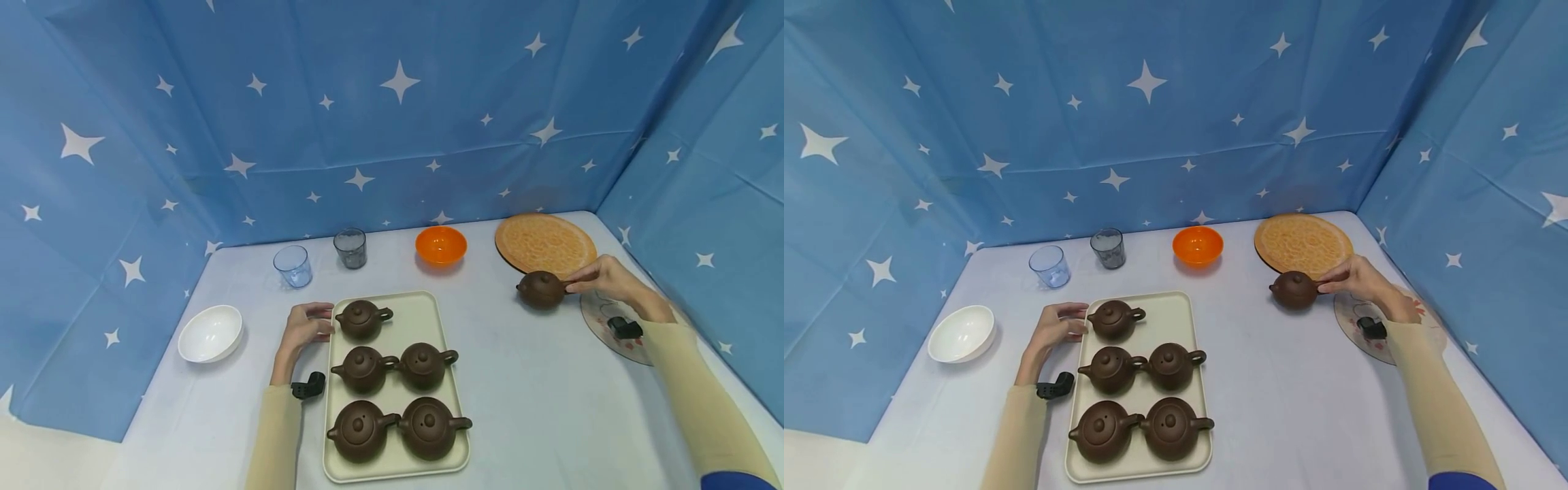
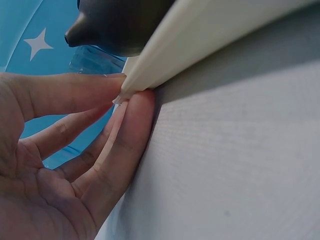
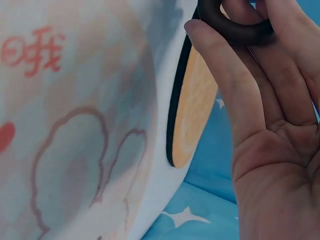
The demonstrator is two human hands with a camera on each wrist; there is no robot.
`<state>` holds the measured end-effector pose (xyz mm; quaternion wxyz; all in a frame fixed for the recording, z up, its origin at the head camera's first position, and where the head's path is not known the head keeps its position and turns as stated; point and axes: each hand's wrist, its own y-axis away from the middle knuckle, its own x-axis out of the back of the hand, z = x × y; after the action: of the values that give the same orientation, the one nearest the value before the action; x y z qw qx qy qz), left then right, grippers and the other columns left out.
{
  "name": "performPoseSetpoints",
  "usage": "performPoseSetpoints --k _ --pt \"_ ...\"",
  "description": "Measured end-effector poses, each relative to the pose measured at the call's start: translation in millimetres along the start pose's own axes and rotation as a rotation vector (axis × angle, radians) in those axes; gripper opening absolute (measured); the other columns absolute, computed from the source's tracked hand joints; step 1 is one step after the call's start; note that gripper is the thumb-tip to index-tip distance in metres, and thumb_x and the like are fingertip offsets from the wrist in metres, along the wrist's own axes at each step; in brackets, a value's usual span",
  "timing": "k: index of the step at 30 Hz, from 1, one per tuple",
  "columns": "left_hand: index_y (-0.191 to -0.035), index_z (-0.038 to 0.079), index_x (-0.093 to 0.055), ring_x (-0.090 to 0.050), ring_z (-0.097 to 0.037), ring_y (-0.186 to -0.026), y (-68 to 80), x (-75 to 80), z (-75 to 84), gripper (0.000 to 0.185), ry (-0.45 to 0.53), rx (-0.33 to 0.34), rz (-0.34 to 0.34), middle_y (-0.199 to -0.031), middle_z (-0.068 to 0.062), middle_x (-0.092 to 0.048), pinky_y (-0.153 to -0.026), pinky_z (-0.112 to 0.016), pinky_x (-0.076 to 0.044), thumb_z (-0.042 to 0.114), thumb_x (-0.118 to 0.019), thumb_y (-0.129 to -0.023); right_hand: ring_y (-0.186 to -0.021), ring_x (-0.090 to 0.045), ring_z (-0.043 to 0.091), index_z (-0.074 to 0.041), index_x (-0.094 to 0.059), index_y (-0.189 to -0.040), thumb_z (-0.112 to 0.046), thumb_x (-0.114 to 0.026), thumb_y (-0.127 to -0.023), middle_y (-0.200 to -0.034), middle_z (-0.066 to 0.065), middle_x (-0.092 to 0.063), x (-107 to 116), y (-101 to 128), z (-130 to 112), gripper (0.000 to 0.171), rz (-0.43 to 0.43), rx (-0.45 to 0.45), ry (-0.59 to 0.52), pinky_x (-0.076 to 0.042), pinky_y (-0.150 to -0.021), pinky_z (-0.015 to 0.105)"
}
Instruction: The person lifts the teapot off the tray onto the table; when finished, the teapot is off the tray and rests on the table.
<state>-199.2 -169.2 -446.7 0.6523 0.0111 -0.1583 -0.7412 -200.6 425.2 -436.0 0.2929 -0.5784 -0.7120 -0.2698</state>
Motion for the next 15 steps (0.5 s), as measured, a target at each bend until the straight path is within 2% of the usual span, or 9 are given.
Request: performPoseSetpoints --k 6,10,15 --pt "-0.124 -0.008 -0.058 -0.066 -0.017 -0.072 -15.4 1.9 -19.3 0.055 -0.015 -0.013 0.037 -0.114 -0.028 -0.06 -0.063 -0.034 -0.061 -0.015 -0.06 -0.07 -0.08 -0.06 -0.006 0.007 -0.072 -0.1 -0.015 -0.074 -0.083 -0.101 0.026 -0.069 -2 -1 7 0.028 0.03 0.045 0.0 -0.051 -0.069 0.014" --pt "-0.124 -0.008 -0.058 -0.066 -0.018 -0.073 -15.2 2.3 -19.2 0.054 -0.03 -0.015 0.04 -0.113 -0.027 -0.061 -0.063 -0.034 -0.061 -0.015 -0.06 -0.07 -0.078 -0.062 -0.003 0.008 -0.073 -0.098 -0.01 -0.075 -0.082 -0.095 0.024 -0.071 -3 -1 10 0.025 0.05 0.08 -0.006 -0.052 -0.067 0.014" --pt "-0.124 -0.008 -0.059 -0.066 -0.018 -0.072 -15.8 1.6 -19.3 0.055 -0.028 -0.003 0.037 -0.112 -0.026 -0.061 -0.063 -0.033 -0.061 -0.015 -0.06 -0.07 -0.078 -0.061 -0.006 0.005 -0.073 -0.102 -0.018 -0.075 -0.083 -0.1 0.022 -0.071 0 1 3 0.029 0.073 0.047 0.03 -0.052 -0.066 0.016"
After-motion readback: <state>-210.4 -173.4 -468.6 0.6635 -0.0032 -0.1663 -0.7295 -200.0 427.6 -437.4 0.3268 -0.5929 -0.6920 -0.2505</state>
